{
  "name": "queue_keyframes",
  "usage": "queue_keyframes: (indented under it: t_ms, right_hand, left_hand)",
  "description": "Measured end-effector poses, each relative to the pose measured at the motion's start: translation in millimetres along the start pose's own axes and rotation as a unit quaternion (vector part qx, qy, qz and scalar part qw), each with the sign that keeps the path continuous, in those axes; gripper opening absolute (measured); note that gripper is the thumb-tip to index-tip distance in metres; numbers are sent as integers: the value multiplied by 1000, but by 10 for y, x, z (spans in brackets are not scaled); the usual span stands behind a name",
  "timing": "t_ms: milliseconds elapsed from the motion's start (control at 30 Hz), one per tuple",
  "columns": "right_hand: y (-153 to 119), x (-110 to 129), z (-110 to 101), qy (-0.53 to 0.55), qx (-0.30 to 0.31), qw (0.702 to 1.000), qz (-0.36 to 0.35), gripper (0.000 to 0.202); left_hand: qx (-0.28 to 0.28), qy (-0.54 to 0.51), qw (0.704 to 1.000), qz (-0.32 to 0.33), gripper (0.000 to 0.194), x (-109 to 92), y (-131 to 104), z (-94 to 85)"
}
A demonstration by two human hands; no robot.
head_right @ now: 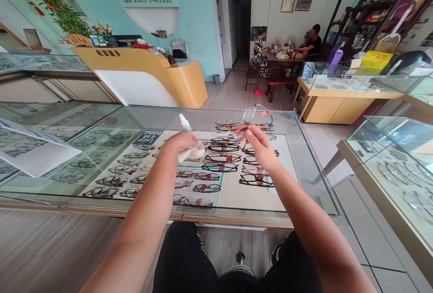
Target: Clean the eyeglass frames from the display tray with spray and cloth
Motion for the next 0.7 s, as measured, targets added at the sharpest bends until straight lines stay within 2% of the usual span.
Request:
queue_keyframes:
  t_ms: [200,300,433,500,600,700]
  right_hand:
    - [9,2,6,-15,6,1000,-7,53]
    - [14,1,4,-3,4,1000,-11,51]
    - [11,13,16,20,1,1000,-8,49]
    - [4,31,28,27,2,1000,-2,47]
    - [-6,61,41,43,1,999,3,46]
    - [-14,87,60,67,6,998,1,44]
  left_hand:
    - [-42,-2,999,-9,18,27,31,-61]
    - [-62,-18,998,-7,19,30,-5,-135]
    - [-103,-54,993,7,17,35,-138,-361]
    - [-142,-93,985,21,19,28,-250,-523]
    - [-197,-255,945,52,35,-14,-451,-720]
    - [-193,-447,868,98,50,-181,-633,-756]
Point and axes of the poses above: each hand's wrist, its own y-axis towards the middle knuckle, its own z-axis out of the palm, x = y × z, the point moved 7 cm from there along y, towards the middle knuckle, and after that the axes turned 3 degrees about y, right-handed, at the moved point
